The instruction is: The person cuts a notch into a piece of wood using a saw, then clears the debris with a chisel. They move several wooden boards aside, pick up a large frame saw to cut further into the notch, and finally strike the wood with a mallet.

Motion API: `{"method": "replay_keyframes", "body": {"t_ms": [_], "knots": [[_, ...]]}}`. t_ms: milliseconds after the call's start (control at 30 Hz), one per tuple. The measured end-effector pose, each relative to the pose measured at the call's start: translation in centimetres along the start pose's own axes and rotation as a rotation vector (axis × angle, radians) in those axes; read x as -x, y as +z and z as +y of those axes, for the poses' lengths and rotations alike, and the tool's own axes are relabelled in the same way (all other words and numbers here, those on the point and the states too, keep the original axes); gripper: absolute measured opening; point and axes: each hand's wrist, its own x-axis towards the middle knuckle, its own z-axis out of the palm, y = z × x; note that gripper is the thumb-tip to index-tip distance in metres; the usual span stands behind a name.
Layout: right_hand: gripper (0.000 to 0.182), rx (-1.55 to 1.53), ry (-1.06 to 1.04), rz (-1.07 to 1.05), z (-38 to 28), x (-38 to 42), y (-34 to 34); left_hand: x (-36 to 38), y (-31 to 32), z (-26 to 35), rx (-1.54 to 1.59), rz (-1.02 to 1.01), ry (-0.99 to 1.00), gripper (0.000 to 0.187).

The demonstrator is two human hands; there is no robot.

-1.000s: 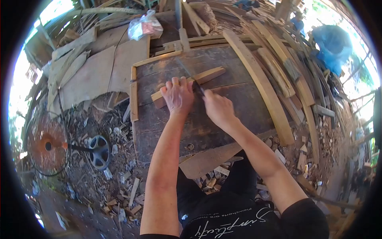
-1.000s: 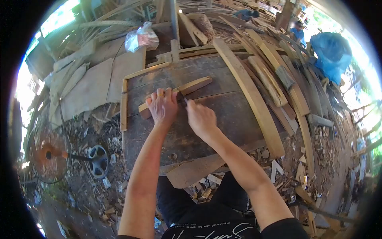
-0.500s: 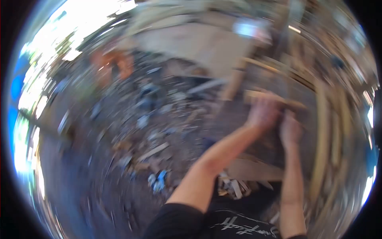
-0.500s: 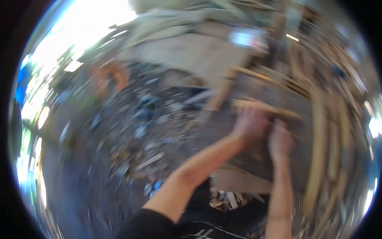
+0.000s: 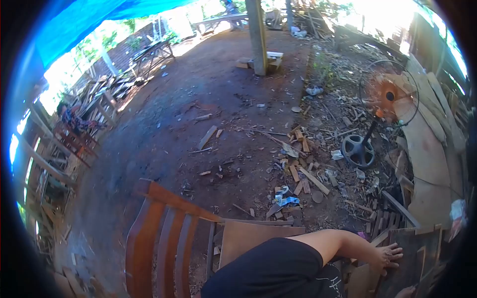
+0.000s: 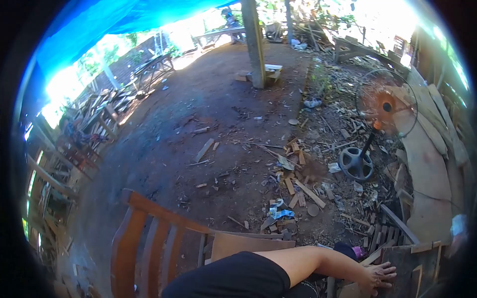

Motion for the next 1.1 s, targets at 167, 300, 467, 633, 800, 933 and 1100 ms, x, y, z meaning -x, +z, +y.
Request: {"method": "replay_keyframes", "body": {"t_ms": [167,300,467,633,800,933,1100], "knots": [[0.053,0.063,-0.156,0.027,2.2,0.1,1.6,1.6,2.8,-1.4,-0.137,0.039,0.094,0.089],[0.046,0.134,-0.245,0.050,6.6,-7.1,10.0,1.5,2.9,-0.9,-0.202,0.007,0.085,0.094],[0.046,0.051,-0.076,-0.169,8.3,-6.9,10.2,-2.1,-2.2,2.0,-0.342,-0.559,-0.093,0.099],[0.044,-0.015,-0.049,-0.089,6.2,-3.5,6.4,-14.3,2.5,7.1,-0.327,-1.479,-0.385,0.090],[0.042,-0.061,-0.242,-0.215,6.7,-2.9,5.9,-6.0,-5.9,12.1,-0.327,-1.325,-0.516,0.075],[0.040,-0.197,-0.311,-0.196,7.1,-3.1,6.3,-0.4,-16.9,14.0,-0.501,-1.195,-0.512,0.063],[0.040,-0.144,-0.260,-0.093,6.6,-3.4,7.4,-10.9,-15.5,6.4,-0.572,-0.995,-0.219,0.049]]}}
